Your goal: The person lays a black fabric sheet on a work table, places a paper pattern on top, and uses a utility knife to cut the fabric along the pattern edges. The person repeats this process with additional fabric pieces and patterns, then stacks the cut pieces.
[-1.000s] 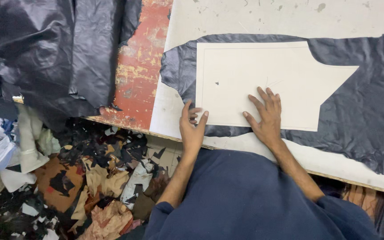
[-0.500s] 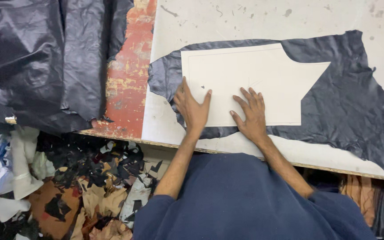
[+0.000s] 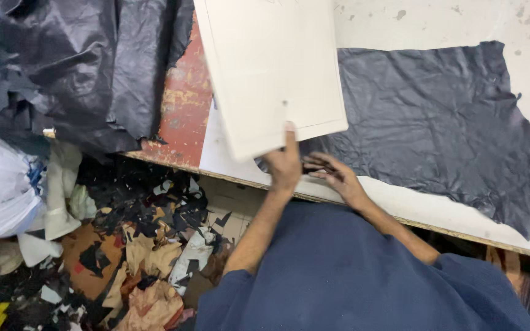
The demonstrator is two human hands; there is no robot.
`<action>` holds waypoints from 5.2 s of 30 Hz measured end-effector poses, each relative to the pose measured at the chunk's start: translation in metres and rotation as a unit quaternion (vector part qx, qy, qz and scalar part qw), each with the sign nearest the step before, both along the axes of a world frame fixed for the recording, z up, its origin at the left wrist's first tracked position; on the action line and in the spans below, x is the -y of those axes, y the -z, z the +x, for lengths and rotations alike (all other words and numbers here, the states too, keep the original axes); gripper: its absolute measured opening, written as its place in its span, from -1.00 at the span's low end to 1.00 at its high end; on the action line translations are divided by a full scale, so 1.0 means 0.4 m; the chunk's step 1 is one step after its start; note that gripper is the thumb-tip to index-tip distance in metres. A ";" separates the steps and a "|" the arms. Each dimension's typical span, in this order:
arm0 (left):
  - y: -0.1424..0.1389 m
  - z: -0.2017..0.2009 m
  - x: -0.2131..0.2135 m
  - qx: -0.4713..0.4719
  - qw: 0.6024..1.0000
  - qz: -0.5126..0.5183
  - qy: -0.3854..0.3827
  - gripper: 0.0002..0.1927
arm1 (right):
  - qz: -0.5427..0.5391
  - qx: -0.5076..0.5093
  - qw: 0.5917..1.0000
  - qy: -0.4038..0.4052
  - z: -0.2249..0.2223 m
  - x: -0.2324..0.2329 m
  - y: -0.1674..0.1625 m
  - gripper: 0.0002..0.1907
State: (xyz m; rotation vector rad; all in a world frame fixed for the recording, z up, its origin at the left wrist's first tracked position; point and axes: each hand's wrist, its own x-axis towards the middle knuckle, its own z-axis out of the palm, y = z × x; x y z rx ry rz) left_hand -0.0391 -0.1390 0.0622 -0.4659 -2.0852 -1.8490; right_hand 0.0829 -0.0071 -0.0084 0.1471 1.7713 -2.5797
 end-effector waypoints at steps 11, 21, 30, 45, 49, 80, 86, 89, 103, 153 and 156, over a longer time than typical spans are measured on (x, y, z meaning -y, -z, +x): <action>0.132 0.285 -0.200 -0.017 0.894 -0.243 0.375 -0.60 | 0.074 0.061 0.961 0.259 0.027 -0.445 0.017 -0.70; 0.232 0.157 0.081 0.096 0.981 -0.098 -0.138 -0.82 | 0.325 -0.099 0.923 0.183 -0.040 -0.696 0.140 -0.51; 0.285 -0.039 0.233 -0.020 0.956 -0.209 -0.205 -0.78 | 0.391 -0.107 0.901 0.156 -0.112 -0.661 0.127 -0.56; 0.273 -0.077 0.250 -0.016 0.962 -0.216 -0.164 -0.82 | 0.429 -0.094 0.878 0.192 -0.095 -0.664 0.158 -0.27; 0.270 -0.082 0.253 -0.018 0.969 -0.194 -0.149 -0.81 | 0.435 -0.087 0.872 0.207 -0.090 -0.651 0.135 -0.34; 0.265 -0.217 0.228 0.113 0.955 -0.126 -0.244 -0.85 | 0.537 -0.130 0.785 0.280 0.024 -0.547 0.076 -0.28; 0.262 -0.183 0.223 -0.035 0.959 -0.216 -0.180 -0.84 | 0.535 -0.055 0.795 0.282 0.003 -0.525 0.088 -0.29; 0.254 -0.187 0.220 -0.035 0.960 -0.221 -0.170 -0.85 | 0.488 -0.039 0.829 0.270 -0.002 -0.537 0.099 -0.31; 0.240 -0.195 0.219 -0.038 0.955 -0.251 -0.155 -0.86 | 0.520 -0.054 0.814 0.253 -0.014 -0.578 0.130 -0.28; 0.146 -0.440 -0.126 0.010 0.727 -0.647 0.230 0.74 | 0.765 0.151 0.618 0.100 0.123 -0.471 0.038 -0.46; 0.149 -0.441 -0.130 0.005 0.717 -0.658 0.229 0.75 | 0.755 0.105 0.636 0.121 0.245 -0.433 0.074 -0.35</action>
